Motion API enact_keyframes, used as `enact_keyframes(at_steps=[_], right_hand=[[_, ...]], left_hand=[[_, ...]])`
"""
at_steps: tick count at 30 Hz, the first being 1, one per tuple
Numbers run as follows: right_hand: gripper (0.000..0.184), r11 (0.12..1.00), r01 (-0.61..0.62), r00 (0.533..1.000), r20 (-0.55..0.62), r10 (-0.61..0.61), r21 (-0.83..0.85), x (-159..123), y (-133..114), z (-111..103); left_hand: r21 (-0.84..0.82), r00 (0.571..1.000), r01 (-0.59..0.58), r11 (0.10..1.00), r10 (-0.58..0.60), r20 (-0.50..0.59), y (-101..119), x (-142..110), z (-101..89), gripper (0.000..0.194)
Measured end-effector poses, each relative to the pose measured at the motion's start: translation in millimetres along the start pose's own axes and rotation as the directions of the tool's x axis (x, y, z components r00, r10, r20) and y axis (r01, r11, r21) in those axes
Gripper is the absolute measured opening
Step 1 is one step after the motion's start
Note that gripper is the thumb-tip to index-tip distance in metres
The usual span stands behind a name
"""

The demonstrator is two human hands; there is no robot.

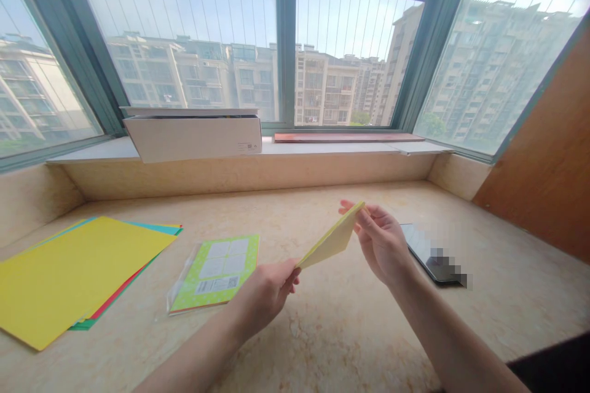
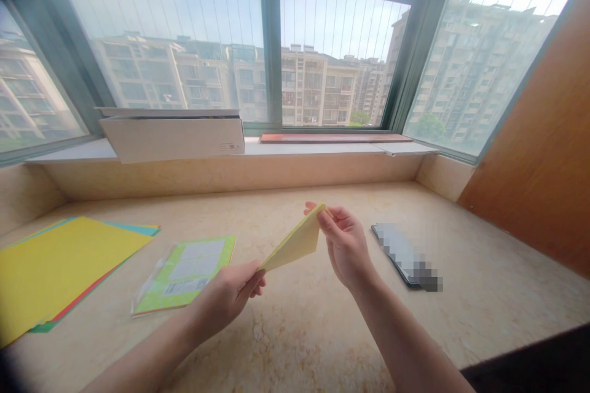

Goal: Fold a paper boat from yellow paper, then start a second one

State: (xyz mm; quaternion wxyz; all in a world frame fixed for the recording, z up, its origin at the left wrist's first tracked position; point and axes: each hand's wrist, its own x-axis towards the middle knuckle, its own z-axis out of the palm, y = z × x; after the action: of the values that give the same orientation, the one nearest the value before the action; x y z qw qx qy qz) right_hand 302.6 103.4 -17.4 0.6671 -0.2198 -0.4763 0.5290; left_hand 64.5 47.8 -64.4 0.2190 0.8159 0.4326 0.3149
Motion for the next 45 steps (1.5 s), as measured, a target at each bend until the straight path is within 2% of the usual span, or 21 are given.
enact_keyframes(at_steps=[2, 6, 8, 11, 15, 18, 24, 27, 31, 36, 41, 45], right_hand=[[0.022, 0.998, -0.035, 0.999, -0.036, 0.037, 0.042, -0.3, 0.6, 2.9], [0.03, 1.0, 0.011, 0.973, -0.229, -0.012, -0.004, -2.7, 9.5, 5.4], [0.034, 0.999, 0.019, 0.954, -0.297, -0.032, -0.046, -3.2, 14.6, 4.2], [0.04, 0.997, -0.022, 0.939, -0.343, -0.002, -0.067, -2.3, 19.8, 0.7], [0.043, 0.992, -0.098, 0.941, -0.333, 0.066, -0.08, -0.8, 22.2, -1.4], [0.043, 0.988, -0.097, 0.952, -0.302, 0.056, -0.121, -2.5, 22.0, 1.6], [0.057, 0.981, -0.098, 0.988, -0.132, 0.076, -0.168, -8.9, 26.2, 9.0], [0.06, 0.973, -0.079, 0.992, -0.116, 0.055, -0.216, -8.7, 32.3, 6.4], [0.053, 0.95, -0.068, 0.989, -0.146, 0.024, -0.306, -6.1, 35.7, 0.5], [0.036, 0.895, -0.013, 0.987, -0.149, -0.06, -0.447, -3.4, 25.3, -3.3], [0.034, 0.94, -0.037, 0.987, -0.16, -0.019, -0.34, 1.5, 19.1, -6.6], [0.046, 0.964, -0.126, 0.982, -0.167, 0.087, -0.236, 6.2, 17.4, -12.4]], left_hand=[[0.058, 1.0, -0.017, 0.998, 0.018, -0.004, 2.1, -0.6, -1.4, 0.025], [0.092, 1.0, -0.003, 0.996, 0.004, -0.015, 15.5, -0.6, -0.2, 0.028], [-0.009, 1.0, 0.03, 1.0, -0.03, 0.0, 24.3, 0.0, 0.4, 0.029], [-0.218, 0.994, 0.091, 0.972, -0.076, 0.077, 34.9, 1.1, -0.9, 0.032], [-0.423, 0.974, 0.196, 0.885, -0.125, 0.19, 42.6, 1.8, -3.9, 0.036], [-0.524, 0.957, 0.263, 0.81, -0.149, 0.25, 45.4, 1.9, -5.3, 0.038], [-0.592, 0.95, 0.305, 0.746, -0.197, 0.242, 41.9, 2.7, -7.6, 0.043], [-0.596, 0.942, 0.332, 0.732, -0.222, 0.252, 38.5, 2.7, -5.6, 0.043], [-0.617, 0.93, 0.362, 0.699, -0.23, 0.286, 35.6, 2.9, -1.8, 0.044], [-0.626, 0.917, 0.389, 0.676, -0.22, 0.332, 32.9, 2.9, -1.5, 0.046], [-0.61, 0.912, 0.393, 0.688, -0.206, 0.356, 35.5, 1.7, -5.5, 0.042], [-0.586, 0.912, 0.391, 0.71, -0.21, 0.353, 35.6, 1.0, -7.8, 0.04]])
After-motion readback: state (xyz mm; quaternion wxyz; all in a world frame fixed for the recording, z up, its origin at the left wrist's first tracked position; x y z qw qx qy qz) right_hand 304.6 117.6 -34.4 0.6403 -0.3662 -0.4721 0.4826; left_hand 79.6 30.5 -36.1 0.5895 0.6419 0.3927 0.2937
